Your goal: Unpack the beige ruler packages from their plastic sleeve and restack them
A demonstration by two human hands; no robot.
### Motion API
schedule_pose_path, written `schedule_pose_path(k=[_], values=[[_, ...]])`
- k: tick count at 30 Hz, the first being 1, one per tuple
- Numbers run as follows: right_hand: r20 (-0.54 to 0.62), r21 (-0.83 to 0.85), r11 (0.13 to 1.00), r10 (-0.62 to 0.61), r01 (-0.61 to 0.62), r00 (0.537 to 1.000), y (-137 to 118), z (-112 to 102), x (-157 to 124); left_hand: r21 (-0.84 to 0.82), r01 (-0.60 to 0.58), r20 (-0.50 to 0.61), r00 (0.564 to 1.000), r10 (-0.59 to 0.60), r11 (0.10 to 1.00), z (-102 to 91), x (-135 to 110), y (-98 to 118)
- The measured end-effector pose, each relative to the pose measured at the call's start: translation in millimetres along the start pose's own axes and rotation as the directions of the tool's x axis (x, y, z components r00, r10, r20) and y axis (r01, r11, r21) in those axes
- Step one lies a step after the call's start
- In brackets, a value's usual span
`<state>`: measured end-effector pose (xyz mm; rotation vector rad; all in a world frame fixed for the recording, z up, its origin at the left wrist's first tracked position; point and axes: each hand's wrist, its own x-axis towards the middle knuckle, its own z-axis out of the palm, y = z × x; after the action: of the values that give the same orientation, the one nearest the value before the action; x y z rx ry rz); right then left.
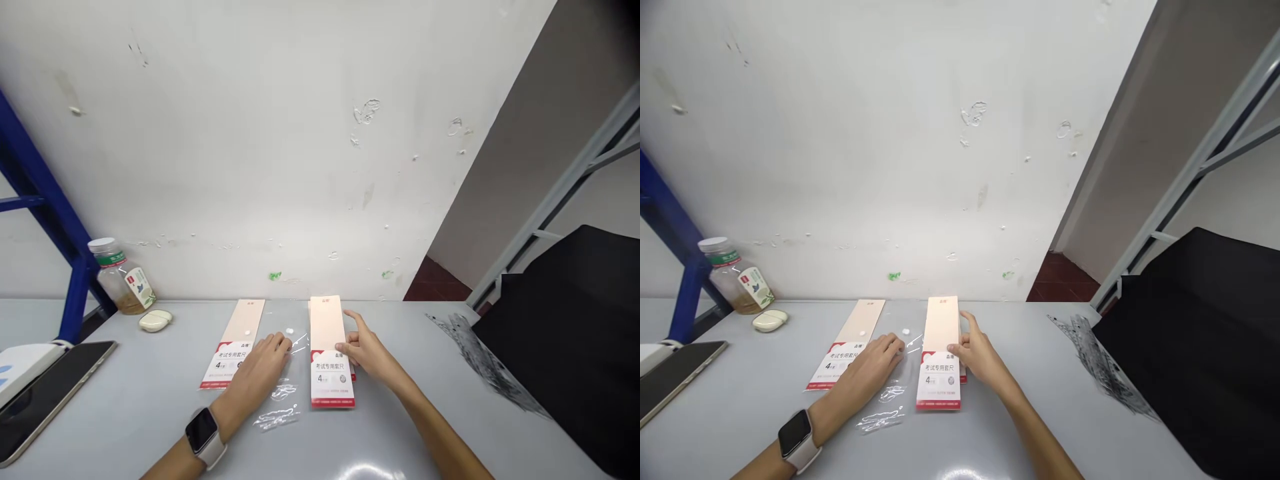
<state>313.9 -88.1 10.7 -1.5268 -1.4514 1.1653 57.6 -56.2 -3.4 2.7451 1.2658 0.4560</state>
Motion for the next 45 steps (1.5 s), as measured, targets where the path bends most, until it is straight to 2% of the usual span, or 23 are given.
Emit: schedule_pose_path(k=[4,16,21,26,32,40,45], values=[[0.031,0.069,0.996,0.048,-0.050,0.998,-1,4,1,-0.034,-0.005,-0.021,1.000,0.004,0.999,1.9,0,-2],[0.013,0.016,0.998,0.065,-0.065,0.998,3,11,2,-0.203,-0.043,-0.047,0.998,0.034,0.978,1.8,1,4],[0.013,0.003,0.998,0.065,-0.065,0.998,6,8,3,-0.183,-0.079,-0.051,0.996,0.071,0.980,4.4,1,4],[0.042,0.015,0.997,0.069,-0.070,0.997,9,3,4,-0.159,-0.059,-0.069,0.996,0.048,0.986,3.6,2,2],[0.099,0.143,0.987,0.059,-0.073,0.993,11,9,4,-0.159,-0.130,-0.034,0.991,0.126,0.979,3.0,2,5],[0.213,0.276,0.959,0.005,-0.065,0.977,13,28,6,-0.115,-0.183,-0.020,0.983,0.182,0.976,15.2,0,-1],[0.229,0.360,0.929,0.000,-0.085,0.974,11,38,4,-0.142,-0.173,-0.024,0.985,0.172,0.975,14.8,-1,1]])
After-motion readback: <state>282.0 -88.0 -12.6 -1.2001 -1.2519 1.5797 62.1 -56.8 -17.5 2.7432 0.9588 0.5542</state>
